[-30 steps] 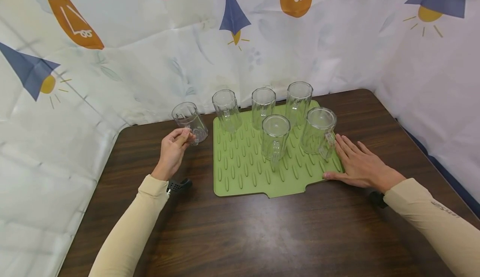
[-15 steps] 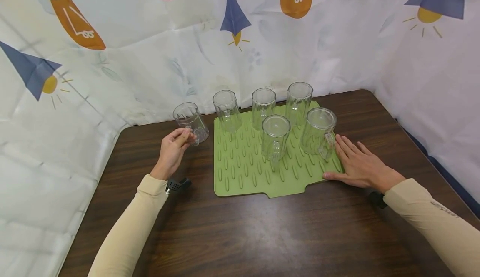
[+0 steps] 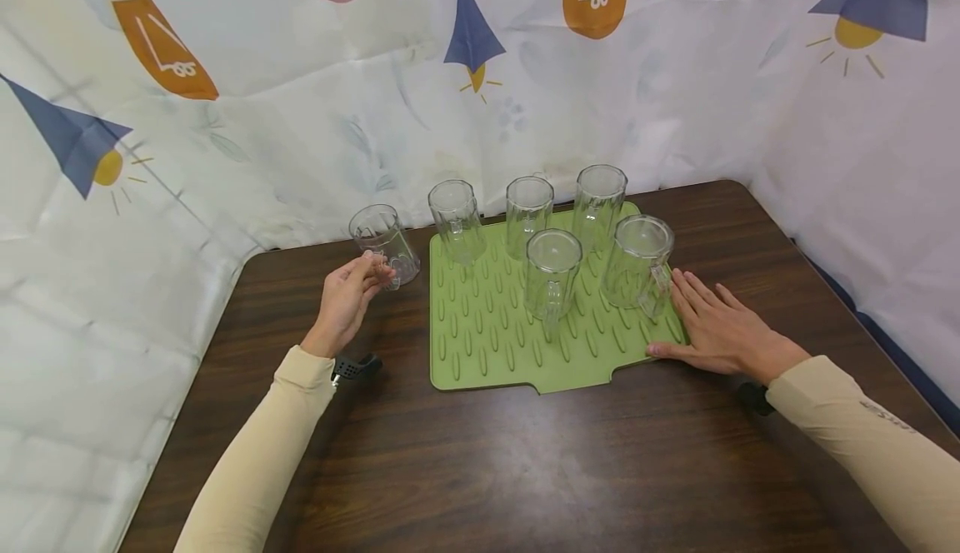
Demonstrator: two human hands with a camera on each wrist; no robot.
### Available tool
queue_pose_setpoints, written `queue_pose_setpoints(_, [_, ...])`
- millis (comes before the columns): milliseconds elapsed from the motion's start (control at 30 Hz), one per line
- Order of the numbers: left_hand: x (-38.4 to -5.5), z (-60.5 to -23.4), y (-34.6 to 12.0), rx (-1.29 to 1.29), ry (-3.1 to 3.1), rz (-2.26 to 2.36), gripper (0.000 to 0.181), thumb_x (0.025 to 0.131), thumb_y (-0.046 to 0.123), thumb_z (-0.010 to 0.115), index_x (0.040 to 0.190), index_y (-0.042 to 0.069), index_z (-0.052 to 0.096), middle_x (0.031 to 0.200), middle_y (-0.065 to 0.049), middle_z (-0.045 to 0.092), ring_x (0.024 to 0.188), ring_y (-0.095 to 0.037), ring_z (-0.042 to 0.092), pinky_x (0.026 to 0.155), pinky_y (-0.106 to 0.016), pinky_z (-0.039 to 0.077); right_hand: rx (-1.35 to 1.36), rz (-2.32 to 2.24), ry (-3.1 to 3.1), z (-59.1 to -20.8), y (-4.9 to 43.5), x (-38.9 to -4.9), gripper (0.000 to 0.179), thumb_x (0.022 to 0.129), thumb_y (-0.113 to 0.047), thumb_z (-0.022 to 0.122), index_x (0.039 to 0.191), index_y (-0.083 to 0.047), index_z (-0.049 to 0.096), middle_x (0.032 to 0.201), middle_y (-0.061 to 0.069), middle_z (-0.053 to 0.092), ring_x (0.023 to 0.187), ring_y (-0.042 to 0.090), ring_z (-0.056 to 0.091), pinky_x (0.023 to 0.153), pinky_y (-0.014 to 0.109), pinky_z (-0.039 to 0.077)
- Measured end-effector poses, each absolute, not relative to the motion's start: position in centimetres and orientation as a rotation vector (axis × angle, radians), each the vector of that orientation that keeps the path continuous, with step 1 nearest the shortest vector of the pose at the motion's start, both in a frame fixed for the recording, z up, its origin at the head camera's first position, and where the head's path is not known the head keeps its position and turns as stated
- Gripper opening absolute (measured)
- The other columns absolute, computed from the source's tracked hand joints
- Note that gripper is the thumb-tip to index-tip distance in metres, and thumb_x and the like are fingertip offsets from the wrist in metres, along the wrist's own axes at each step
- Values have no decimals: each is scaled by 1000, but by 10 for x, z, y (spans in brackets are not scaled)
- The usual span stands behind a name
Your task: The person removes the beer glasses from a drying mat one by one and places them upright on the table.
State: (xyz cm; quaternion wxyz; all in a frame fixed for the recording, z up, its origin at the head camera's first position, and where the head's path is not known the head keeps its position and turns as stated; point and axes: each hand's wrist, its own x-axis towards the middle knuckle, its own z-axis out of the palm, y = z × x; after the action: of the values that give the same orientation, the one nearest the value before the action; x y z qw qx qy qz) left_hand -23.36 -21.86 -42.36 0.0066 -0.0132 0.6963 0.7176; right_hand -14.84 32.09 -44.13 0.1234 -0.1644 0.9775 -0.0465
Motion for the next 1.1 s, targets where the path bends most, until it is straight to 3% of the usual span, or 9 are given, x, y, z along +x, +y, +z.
queue_pose_setpoints(167, [-233, -422, -219, -82, 2179, 2230, 55, 109, 42, 50, 130, -8, 59, 98, 6, 70, 99, -7, 70, 100, -22, 57, -482, -143, 2848, -442, 321, -149, 113, 93, -74, 55, 162, 7, 16, 171, 31, 8, 160, 48, 9, 124, 74, 12])
queue_pose_setpoints(400, [-229, -421, -222, -201, 2147, 2291, 41, 109, 41, 50, 116, 3, 64, 97, 5, 70, 96, -6, 70, 96, -19, 59, -486, -153, 2844, -444, 323, -149, 113, 93, -74, 55, 162, 6, 15, 171, 31, 7, 160, 48, 8, 124, 75, 12])
queue_pose_setpoints(767, [-224, -416, -233, -309, 2165, 2357, 48, 108, 42, 52, 124, -1, 63, 94, 7, 72, 96, -6, 71, 97, -18, 58, -493, -174, 2843, -442, 324, -148, 112, 93, -73, 56, 162, 6, 16, 172, 30, 7, 160, 49, 9, 124, 75, 12])
queue_pose_setpoints(1100, [-217, -400, -235, -312, 2155, 2567, 29, 109, 37, 53, 106, 13, 69, 92, 3, 72, 99, -15, 71, 103, -28, 56, -501, -190, 2839, -442, 324, -147, 112, 94, -73, 56, 162, 6, 15, 172, 30, 6, 160, 48, 7, 123, 75, 11])
